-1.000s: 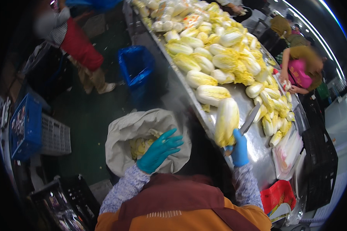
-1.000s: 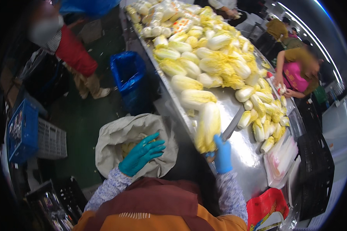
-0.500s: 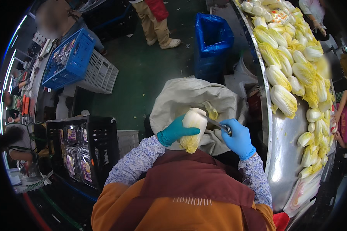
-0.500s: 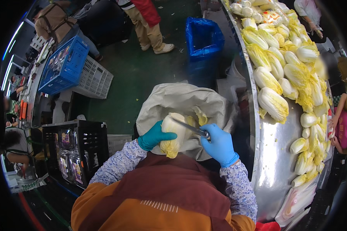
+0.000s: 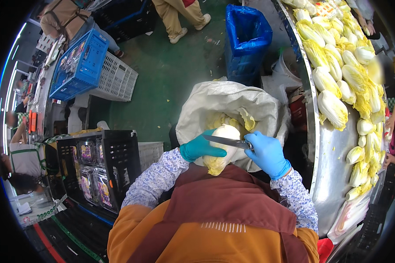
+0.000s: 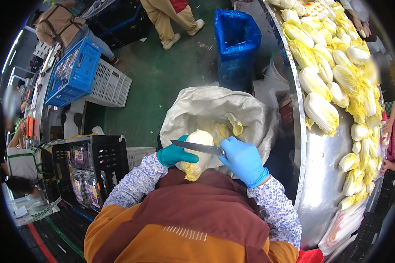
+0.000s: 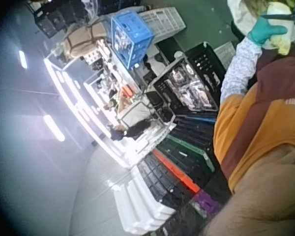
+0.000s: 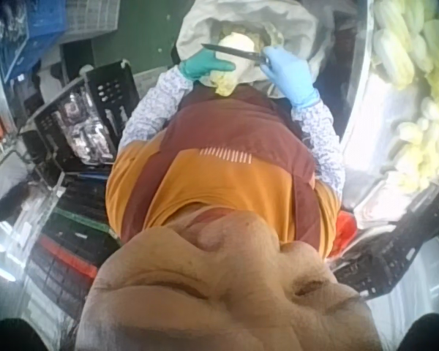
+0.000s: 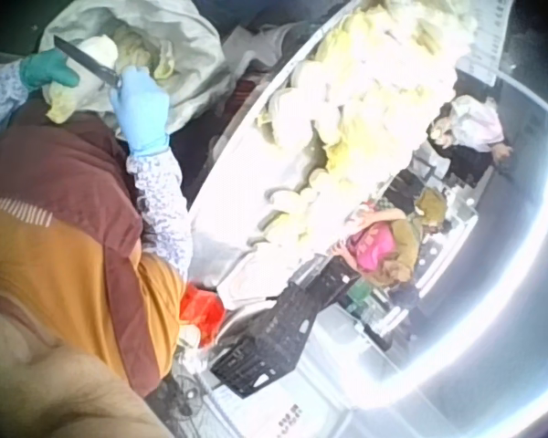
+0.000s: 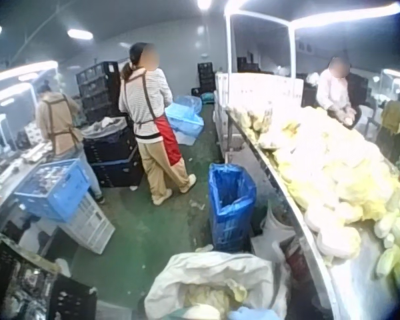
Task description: The person prepares napa cabbage by hand using a knife, trimming the cores and removing outer leaves before placing the heads into a large white bag.
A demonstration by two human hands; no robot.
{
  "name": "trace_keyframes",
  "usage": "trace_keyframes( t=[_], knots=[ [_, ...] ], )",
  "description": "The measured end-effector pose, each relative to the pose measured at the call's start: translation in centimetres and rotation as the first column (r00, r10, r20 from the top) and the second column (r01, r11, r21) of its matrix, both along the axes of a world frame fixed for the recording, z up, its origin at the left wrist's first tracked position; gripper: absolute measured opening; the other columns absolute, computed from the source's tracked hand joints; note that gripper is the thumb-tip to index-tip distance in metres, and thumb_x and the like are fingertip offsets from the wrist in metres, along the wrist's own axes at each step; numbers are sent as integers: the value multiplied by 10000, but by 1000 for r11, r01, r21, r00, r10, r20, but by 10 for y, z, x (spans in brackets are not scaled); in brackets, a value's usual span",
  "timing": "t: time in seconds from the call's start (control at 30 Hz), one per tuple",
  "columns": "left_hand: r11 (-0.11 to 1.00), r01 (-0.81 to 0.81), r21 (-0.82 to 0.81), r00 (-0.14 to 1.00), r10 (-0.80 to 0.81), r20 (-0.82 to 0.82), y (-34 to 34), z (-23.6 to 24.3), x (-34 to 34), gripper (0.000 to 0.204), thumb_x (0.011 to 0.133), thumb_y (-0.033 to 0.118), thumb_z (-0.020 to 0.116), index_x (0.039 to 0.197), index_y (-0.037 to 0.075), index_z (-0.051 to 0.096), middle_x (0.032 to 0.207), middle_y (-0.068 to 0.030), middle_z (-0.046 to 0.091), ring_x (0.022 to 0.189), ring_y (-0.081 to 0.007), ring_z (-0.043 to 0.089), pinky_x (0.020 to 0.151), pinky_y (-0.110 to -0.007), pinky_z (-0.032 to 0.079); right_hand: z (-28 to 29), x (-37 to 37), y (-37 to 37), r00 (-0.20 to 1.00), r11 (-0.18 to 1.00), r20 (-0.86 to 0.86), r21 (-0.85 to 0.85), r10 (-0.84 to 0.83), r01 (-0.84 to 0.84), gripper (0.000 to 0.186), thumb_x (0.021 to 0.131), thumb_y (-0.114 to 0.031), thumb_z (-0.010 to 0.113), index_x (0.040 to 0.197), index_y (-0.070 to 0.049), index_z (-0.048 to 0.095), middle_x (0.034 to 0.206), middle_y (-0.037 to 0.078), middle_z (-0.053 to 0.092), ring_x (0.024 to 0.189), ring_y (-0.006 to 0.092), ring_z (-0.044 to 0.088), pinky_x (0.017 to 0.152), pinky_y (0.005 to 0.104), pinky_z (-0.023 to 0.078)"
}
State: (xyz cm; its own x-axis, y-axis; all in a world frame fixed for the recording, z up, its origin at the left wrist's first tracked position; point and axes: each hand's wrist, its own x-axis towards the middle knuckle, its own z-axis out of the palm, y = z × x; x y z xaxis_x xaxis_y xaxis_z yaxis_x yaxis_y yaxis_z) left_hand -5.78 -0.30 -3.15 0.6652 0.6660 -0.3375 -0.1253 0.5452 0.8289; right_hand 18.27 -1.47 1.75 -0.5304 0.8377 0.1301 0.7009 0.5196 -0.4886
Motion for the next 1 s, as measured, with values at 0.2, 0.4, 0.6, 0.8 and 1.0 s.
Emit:
trace_keyframes(
  t=[0.2,0.4,0.6,0.8,1.0],
  knots=[
    [998,51,22,998,-49,-50,-1,5,-2,676,721,128,781,1310,33,464,1222,-70,558,1118,-166,510,977,-329,411,-20,1,-4,1000,999,-23,-33,-4,3,238,723,-151,698,862,-95,514,757,77,524,627,269,578,557,369,471],
    [999,34,-5,999,-34,-42,-4,-2,2,669,699,160,800,1275,19,491,1178,-79,581,1080,-164,537,949,-328,432,-49,2,-9,994,996,-98,-76,-56,49,243,717,-133,702,897,-94,545,781,82,547,649,271,595,578,373,474],
    [999,51,-11,998,-52,-33,-9,-16,5,668,688,184,804,1257,0,505,1148,-88,600,1062,-175,554,928,-325,447,-107,18,-11,976,968,-126,-200,-177,150,189,764,-157,656,900,-80,550,788,99,592,689,302,614,616,407,488],
    [994,47,103,986,-30,-165,3,-10,6,710,690,173,803,1297,11,471,1185,-98,586,1094,-183,545,955,-334,440,-166,53,-34,890,811,-37,-429,-455,397,171,807,-203,650,917,-75,626,726,145,637,672,275,646,625,361,509],
    [987,-153,54,986,156,-58,13,-26,37,746,724,194,801,1338,25,414,1252,-104,533,1131,-194,523,960,-328,446,-64,11,-13,660,737,-484,-656,-575,161,592,805,-242,720,1316,-54,486,1020,129,673,922,166,642,785,285,496]
  ],
)
